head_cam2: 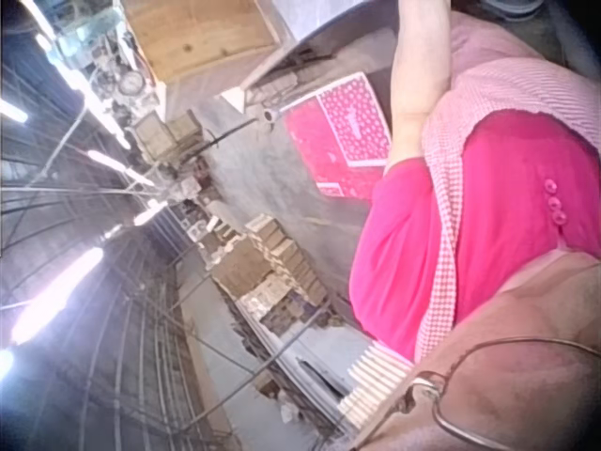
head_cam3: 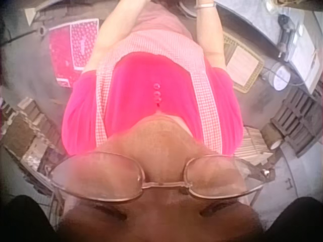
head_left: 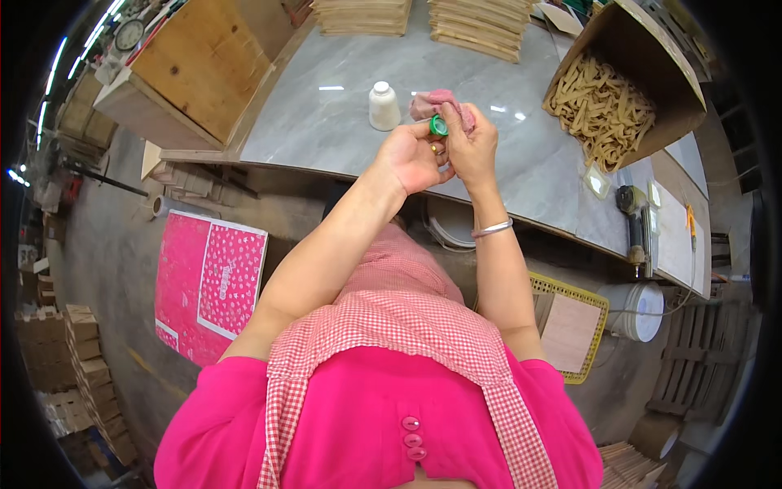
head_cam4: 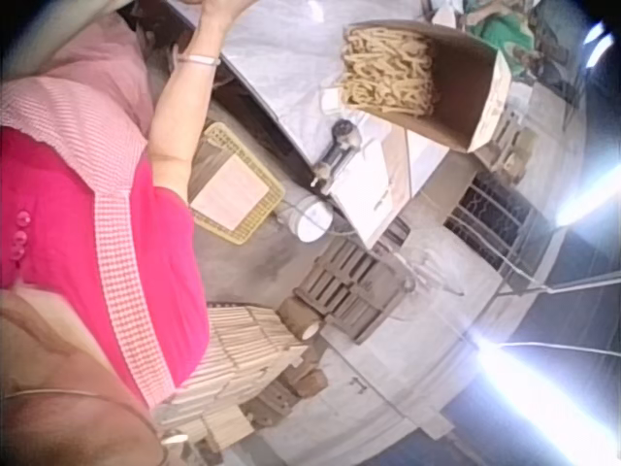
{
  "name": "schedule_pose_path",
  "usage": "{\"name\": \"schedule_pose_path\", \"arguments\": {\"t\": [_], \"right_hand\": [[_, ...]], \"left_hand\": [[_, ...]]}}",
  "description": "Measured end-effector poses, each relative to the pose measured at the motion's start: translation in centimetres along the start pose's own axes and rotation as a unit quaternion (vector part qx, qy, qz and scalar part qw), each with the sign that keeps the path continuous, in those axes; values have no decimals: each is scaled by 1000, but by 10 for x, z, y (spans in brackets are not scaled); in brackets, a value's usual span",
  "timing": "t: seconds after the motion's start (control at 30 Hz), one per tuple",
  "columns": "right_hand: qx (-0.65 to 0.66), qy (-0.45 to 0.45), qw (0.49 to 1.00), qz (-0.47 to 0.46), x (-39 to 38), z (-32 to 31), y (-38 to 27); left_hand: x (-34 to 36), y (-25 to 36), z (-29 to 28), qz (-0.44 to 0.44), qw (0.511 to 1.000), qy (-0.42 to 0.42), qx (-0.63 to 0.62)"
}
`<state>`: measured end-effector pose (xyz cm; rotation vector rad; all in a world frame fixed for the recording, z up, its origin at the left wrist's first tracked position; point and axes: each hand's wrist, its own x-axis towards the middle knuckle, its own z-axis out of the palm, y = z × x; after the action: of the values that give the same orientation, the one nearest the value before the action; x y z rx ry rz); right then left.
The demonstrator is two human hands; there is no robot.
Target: Refilling a small plastic bottle with white glue from a large bucket using a scoop, then cleaning the bottle cap and exterior with a rag.
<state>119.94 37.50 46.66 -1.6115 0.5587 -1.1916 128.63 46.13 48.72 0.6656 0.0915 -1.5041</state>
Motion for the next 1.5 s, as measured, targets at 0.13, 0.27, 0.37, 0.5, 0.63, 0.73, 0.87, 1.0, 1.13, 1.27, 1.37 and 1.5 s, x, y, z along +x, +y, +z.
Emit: {"name": "schedule_pose_path", "arguments": {"t": [0.13, 0.27, 0.37, 0.5, 0.63, 0.73, 0.87, 1.0, 1.13, 1.27, 1.37, 1.5], "right_hand": [[42, 74, 995, 59, 16, -22, 14], [20, 71, 994, 75, 8, -40, 11], [90, 72, 991, 71, 0, -34, 1], [-120, 8, 989, -82, 5, -39, 13], [-128, -110, 983, -78, 16, -55, 19], [-153, -173, 971, -65, 24, -71, 19], [-177, -212, 960, -36, 26, -90, 30], [-162, -170, 970, -56, 25, -105, 40], [-178, 8, 981, 71, 31, -133, 43], [-633, -22, 774, -13, 13, -191, 83], [-545, -36, 837, -10, 17, -156, 47], [-379, -112, 914, -91, 31, -101, 8]], "left_hand": [[13, -11, 12, -42, 998, -38, 10], [19, -19, 35, -11, 1000, 17, 13], [44, -29, 26, 11, 1000, 12, -5], [44, -30, 28, -16, 992, 121, -18], [46, -22, 26, 1, 985, 175, -13], [50, -22, 22, -14, 986, 164, 8], [56, -22, 29, -38, 985, 159, 56], [66, -18, 24, -89, 986, 137, 30], [61, -8, 28, -67, 984, 162, 31], [65, -7, 32, -79, 986, 146, 18], [70, -2, 26, -76, 989, 130, 8], [85, -9, 6, -80, 992, 77, 53]]}}
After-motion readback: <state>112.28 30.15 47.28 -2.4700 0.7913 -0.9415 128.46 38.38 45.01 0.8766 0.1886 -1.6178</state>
